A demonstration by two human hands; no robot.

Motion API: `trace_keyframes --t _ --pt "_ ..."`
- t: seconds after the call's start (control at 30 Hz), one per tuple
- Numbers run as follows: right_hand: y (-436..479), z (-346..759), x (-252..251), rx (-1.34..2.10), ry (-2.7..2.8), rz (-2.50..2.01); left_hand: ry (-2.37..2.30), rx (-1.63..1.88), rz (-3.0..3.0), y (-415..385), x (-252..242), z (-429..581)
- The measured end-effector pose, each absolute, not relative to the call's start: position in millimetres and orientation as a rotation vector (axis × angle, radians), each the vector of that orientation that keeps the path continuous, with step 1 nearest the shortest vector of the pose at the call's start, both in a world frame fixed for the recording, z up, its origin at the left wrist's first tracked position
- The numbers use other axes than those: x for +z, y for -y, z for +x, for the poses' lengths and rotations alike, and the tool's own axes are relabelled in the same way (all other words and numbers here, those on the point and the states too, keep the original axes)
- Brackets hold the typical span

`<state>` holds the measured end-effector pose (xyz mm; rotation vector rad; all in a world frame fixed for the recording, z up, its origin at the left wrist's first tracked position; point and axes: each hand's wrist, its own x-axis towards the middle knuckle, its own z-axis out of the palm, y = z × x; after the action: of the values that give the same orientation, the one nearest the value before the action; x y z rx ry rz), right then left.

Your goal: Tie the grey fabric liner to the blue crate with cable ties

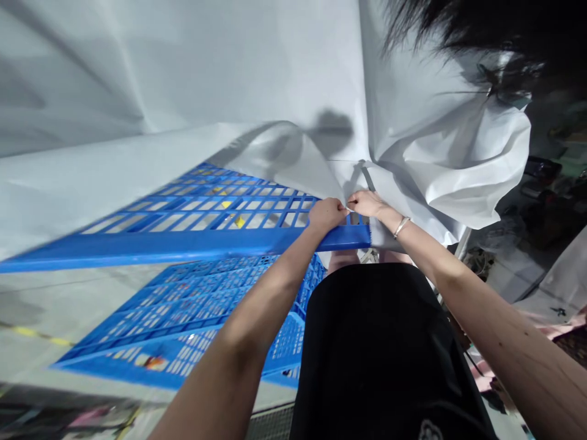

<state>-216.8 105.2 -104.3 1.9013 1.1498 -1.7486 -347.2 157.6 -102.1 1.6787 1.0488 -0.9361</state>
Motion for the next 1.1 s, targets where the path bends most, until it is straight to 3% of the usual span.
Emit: trace_keyframes --t 0.17,0.5,0.67,0.8,0.93,1.1 --pt "-98.2 -224.7 -98.4 -1.506 -1.289 1.989 -0.957 -0.986 1.686 -152.5 -80.7 -342.6" --pt "-80.6 -209.0 -84.5 -1.755 -1.564 1.924 -0.925 -0.957 1.796 -151.3 -62.0 -343.2" --pt "-86.1 -223.6 -78.1 -1.599 -1.657 1.838 -1.013 -0.769 1.807 -149.5 -56.3 -365.6" --pt "-87.5 -236.9 -75.3 -1.525 -1.731 1.851 -0.947 -0.596 1.933 -155.4 -71.5 -375.1" --pt "-87.4 -237.8 -71.5 -1.563 -1.658 1.878 -0.497 -0.738 2.060 -172.8 -106.9 -362.2" --pt "-84.3 -234.4 -72.1 -1.642 -1.430 1.938 -0.470 -0.810 2.236 -179.0 -117.6 -361.6"
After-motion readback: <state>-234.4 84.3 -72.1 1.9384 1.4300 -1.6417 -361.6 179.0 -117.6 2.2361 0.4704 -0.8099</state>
